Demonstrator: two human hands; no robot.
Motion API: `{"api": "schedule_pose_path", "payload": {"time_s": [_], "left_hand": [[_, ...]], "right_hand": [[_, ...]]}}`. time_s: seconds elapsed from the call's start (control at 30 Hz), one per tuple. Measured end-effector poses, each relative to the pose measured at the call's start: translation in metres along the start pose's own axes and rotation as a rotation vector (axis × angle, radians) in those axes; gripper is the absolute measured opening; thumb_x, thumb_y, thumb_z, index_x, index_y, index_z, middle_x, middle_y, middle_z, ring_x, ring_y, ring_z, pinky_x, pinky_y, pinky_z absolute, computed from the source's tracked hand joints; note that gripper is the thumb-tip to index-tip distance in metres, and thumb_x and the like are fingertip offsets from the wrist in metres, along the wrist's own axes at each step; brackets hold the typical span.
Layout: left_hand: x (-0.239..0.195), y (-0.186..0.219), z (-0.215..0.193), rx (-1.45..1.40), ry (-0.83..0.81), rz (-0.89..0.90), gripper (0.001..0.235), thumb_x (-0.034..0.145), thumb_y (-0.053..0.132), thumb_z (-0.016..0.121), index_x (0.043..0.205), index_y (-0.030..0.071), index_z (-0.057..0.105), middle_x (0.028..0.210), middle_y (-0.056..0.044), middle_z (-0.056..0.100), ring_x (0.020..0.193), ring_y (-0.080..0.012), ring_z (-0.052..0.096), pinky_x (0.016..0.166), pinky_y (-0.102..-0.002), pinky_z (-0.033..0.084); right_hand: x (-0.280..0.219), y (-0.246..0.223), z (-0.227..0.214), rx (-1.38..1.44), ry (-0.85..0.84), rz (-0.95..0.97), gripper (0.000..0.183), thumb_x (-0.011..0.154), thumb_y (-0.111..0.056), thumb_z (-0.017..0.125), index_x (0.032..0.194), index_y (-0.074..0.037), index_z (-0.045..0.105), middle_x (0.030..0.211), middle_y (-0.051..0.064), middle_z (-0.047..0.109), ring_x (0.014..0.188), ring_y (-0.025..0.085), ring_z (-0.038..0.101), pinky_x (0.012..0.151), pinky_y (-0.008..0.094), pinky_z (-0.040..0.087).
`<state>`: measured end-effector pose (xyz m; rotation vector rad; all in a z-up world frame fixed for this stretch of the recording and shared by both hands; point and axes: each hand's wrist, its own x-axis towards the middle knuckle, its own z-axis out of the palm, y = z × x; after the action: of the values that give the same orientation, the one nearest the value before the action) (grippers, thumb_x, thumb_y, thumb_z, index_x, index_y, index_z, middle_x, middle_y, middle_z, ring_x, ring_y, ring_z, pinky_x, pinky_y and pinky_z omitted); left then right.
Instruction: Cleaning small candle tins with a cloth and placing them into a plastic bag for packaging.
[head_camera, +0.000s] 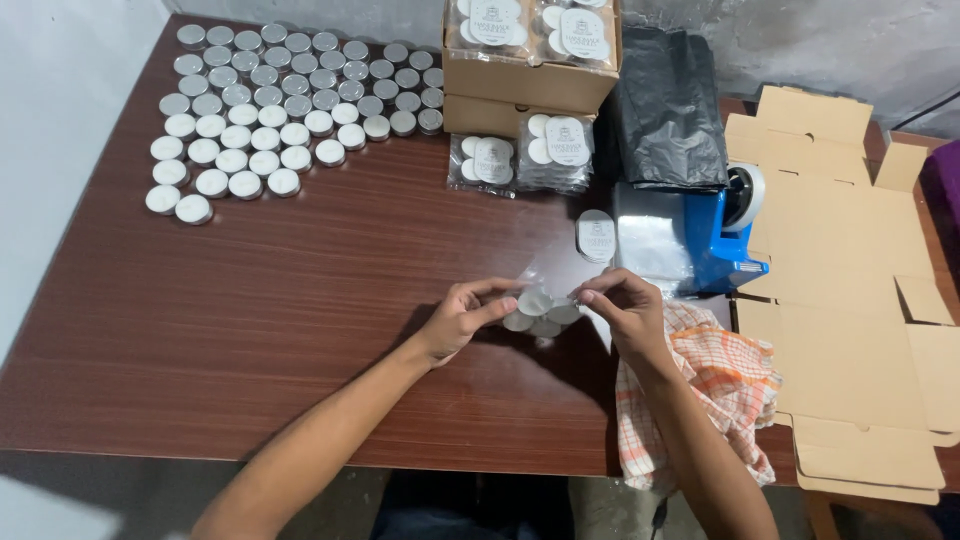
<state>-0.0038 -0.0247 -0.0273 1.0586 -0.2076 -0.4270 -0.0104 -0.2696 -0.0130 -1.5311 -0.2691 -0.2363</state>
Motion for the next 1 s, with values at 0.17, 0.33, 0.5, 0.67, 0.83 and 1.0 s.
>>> {"api": "schedule_pose_path", "payload": {"time_s": [0.17, 0.33, 0.5, 0.67, 0.83, 1.0], "left_hand": [[0.004, -0.012, 0.000, 0.205, -0.002, 0.100, 0.028, 0.092, 0.009, 0.073, 0.119, 0.002, 0.071, 0.104, -0.013, 0.078, 0.097, -0.0127, 0.070, 0.084, -0.031, 0.062], [0.006, -0.018, -0.006, 0.290, -0.005, 0.145, 0.028, 0.094, 0.004, 0.066, 0.122, 0.004, 0.067, 0.106, -0.012, 0.075, 0.097, -0.0134, 0.070, 0.083, -0.032, 0.062], [0.010, -0.027, -0.012, 0.245, -0.073, 0.096, 0.021, 0.093, 0.012, 0.072, 0.113, 0.004, 0.067, 0.096, -0.010, 0.072, 0.089, -0.0130, 0.069, 0.078, -0.032, 0.064], [0.008, -0.020, -0.009, 0.187, -0.132, 0.042, 0.030, 0.098, 0.016, 0.066, 0.127, 0.007, 0.059, 0.094, -0.010, 0.073, 0.082, -0.0085, 0.064, 0.072, -0.027, 0.059], [-0.011, 0.030, 0.029, 0.133, -0.040, -0.095, 0.028, 0.102, 0.024, 0.057, 0.116, 0.008, 0.075, 0.083, -0.003, 0.071, 0.072, -0.0005, 0.052, 0.055, -0.013, 0.045], [-0.012, 0.039, 0.034, -0.119, -0.008, -0.177, 0.029, 0.100, 0.023, 0.061, 0.121, 0.009, 0.075, 0.093, -0.010, 0.077, 0.075, -0.0057, 0.066, 0.065, -0.017, 0.052]], "right_hand": [[0.000, -0.002, 0.002, -0.017, 0.005, 0.020, 0.012, 0.084, 0.005, 0.078, 0.095, 0.008, 0.074, 0.068, 0.013, 0.066, 0.067, 0.015, 0.064, 0.066, 0.029, 0.052], [0.001, 0.000, 0.002, -0.065, 0.014, 0.020, 0.011, 0.087, 0.003, 0.077, 0.097, 0.006, 0.076, 0.071, 0.012, 0.068, 0.069, 0.015, 0.067, 0.068, 0.030, 0.055], [0.005, 0.009, -0.005, -0.130, -0.027, -0.003, 0.012, 0.086, 0.000, 0.079, 0.097, 0.003, 0.078, 0.072, 0.013, 0.068, 0.070, 0.015, 0.066, 0.068, 0.031, 0.055], [0.008, -0.002, 0.000, -0.141, -0.068, -0.027, 0.011, 0.086, -0.002, 0.080, 0.096, 0.002, 0.078, 0.069, 0.012, 0.066, 0.067, 0.016, 0.063, 0.064, 0.032, 0.053], [0.008, -0.006, -0.002, -0.162, -0.071, -0.004, 0.012, 0.087, -0.004, 0.079, 0.097, 0.001, 0.078, 0.069, 0.011, 0.067, 0.068, 0.013, 0.061, 0.064, 0.031, 0.053], [0.008, 0.003, -0.007, -0.156, -0.085, 0.017, 0.010, 0.089, -0.005, 0.077, 0.097, 0.002, 0.078, 0.071, 0.013, 0.072, 0.069, 0.017, 0.067, 0.068, 0.034, 0.056]]}}
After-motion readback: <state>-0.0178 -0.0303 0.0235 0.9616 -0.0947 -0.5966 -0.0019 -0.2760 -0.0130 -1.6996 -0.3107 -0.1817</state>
